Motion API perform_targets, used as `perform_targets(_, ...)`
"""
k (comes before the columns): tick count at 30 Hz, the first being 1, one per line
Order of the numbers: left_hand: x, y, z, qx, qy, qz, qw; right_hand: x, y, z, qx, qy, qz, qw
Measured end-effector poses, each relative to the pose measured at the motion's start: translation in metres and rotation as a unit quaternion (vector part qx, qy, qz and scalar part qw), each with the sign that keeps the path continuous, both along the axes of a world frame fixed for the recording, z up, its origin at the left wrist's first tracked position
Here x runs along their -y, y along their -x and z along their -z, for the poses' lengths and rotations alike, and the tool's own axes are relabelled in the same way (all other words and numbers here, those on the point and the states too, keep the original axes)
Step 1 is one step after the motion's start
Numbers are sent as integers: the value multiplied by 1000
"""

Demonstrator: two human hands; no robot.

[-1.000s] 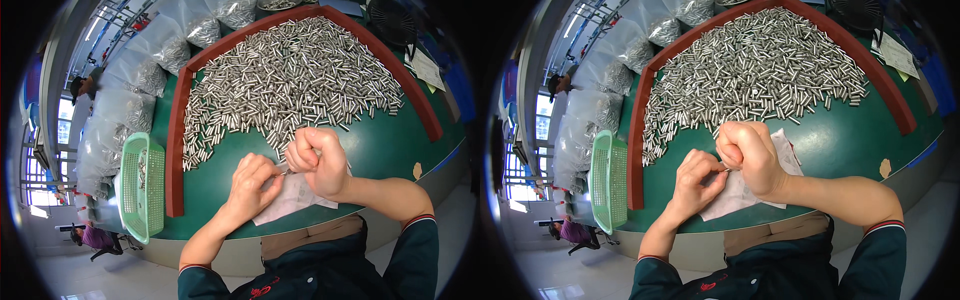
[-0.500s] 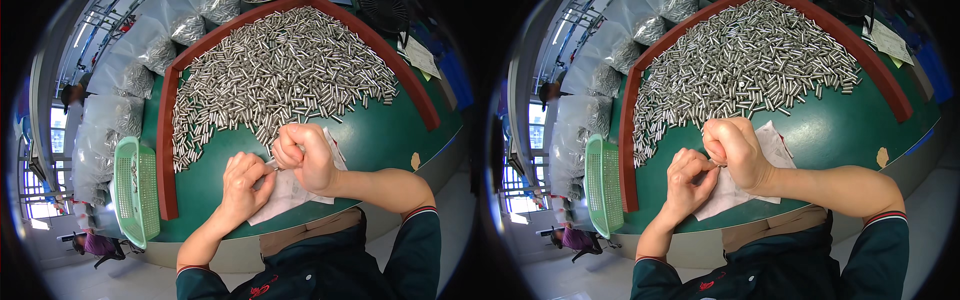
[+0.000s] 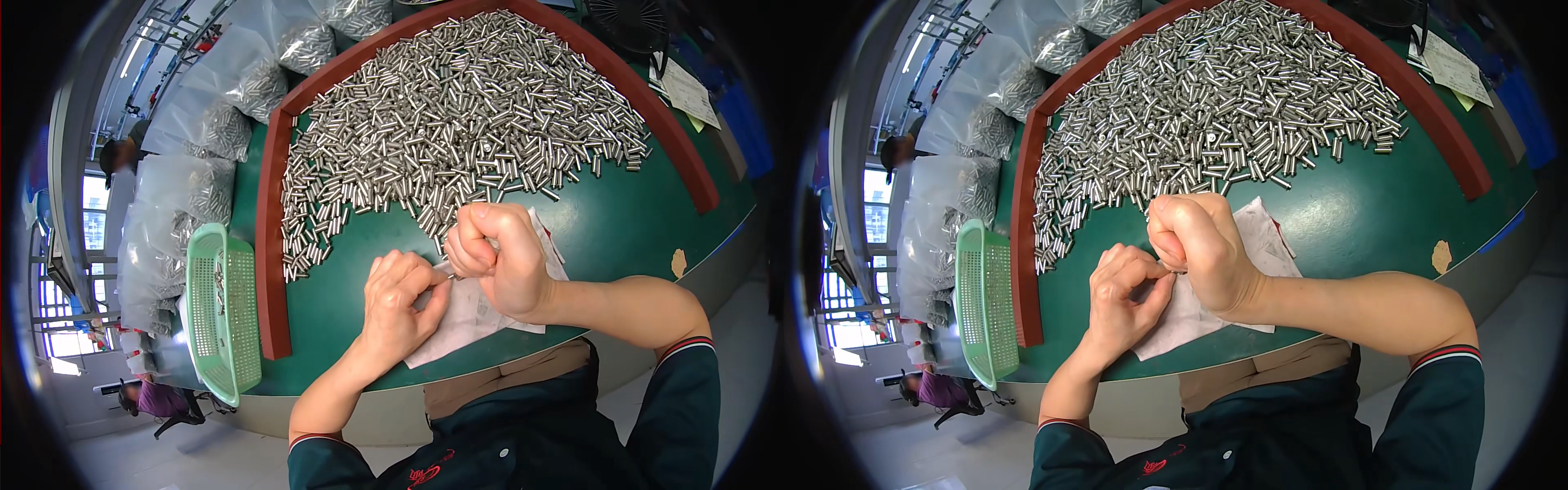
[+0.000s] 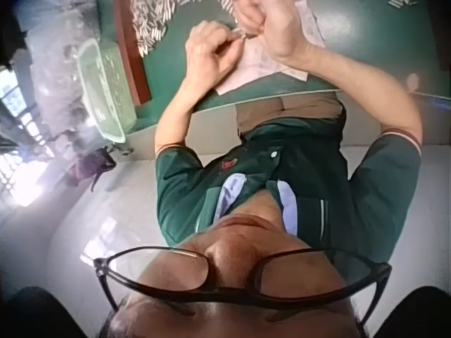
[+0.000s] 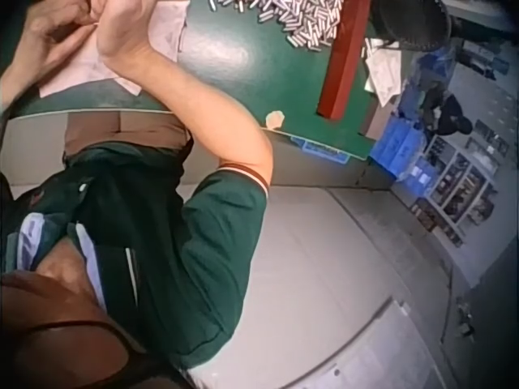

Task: Inspecting and wiping small metal tubes at a factory workbench before placing them in a basket.

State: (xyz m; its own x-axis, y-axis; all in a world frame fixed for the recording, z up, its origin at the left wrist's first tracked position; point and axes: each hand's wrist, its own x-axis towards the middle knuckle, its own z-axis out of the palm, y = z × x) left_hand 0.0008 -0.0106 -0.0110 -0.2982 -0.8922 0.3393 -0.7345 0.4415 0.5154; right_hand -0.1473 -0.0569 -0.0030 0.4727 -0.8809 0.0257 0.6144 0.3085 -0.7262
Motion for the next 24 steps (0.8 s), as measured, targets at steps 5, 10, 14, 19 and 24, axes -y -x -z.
perform_targets(5, -1, 0, 1, -5, 0, -4, 1000, -2, 0, -3, -16, 1, 2, 1000)
perform_targets(10, -1, 1, 2, -4, 3, -8, 1000, -2, -1, -2, -24, 6, 0, 1000)
perform_targets(14, 1, 1, 2, -14, -2, -3, 1000, -3, -3, -1, -47, 41, 12, 998)
perform_targets(19, 3, 2, -2, -10, -6, 3, 1000, -4, -7, -1, -75, 78, 19, 994)
perform_targets(24, 1, 2, 0, -4, -2, -2, 1000, -1, -2, -4, -57, 15, 11, 998)
